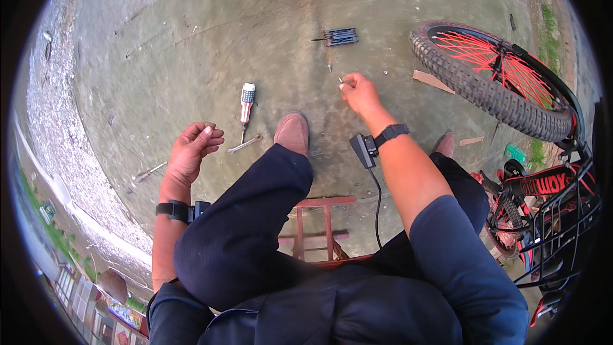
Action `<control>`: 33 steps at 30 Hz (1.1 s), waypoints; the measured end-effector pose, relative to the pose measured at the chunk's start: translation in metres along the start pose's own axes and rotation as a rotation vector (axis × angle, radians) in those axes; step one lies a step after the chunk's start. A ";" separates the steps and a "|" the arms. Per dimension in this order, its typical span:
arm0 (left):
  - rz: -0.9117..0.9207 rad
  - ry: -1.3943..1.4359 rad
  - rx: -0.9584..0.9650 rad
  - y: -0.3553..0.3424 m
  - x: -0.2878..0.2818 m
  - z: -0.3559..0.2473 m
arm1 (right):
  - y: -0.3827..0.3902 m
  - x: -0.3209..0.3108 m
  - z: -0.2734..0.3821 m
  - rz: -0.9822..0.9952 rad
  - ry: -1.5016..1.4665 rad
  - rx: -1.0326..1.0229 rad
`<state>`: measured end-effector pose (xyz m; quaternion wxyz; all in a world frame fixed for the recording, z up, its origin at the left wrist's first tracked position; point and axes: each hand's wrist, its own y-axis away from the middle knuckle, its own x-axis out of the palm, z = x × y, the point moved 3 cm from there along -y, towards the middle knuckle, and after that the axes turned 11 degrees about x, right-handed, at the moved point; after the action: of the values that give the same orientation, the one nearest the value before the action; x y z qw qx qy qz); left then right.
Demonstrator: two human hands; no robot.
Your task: The person attaches a metal bracket to a bicycle basket and uses a wrench to tighten components on the front of the bicycle. They handle a metal bracket, screws, and a wrench while working on the bike frame and basket area.
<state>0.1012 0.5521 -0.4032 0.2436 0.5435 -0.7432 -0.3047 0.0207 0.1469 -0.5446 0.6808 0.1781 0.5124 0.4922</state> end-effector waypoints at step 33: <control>-0.012 -0.089 -0.116 -0.022 -0.019 0.037 | -0.059 -0.085 -0.044 -0.428 0.334 0.100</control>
<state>0.0949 0.5723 -0.4453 0.2397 0.5188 -0.7313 -0.3723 0.0118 0.0363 -0.5629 0.6657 0.0155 0.6673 0.3338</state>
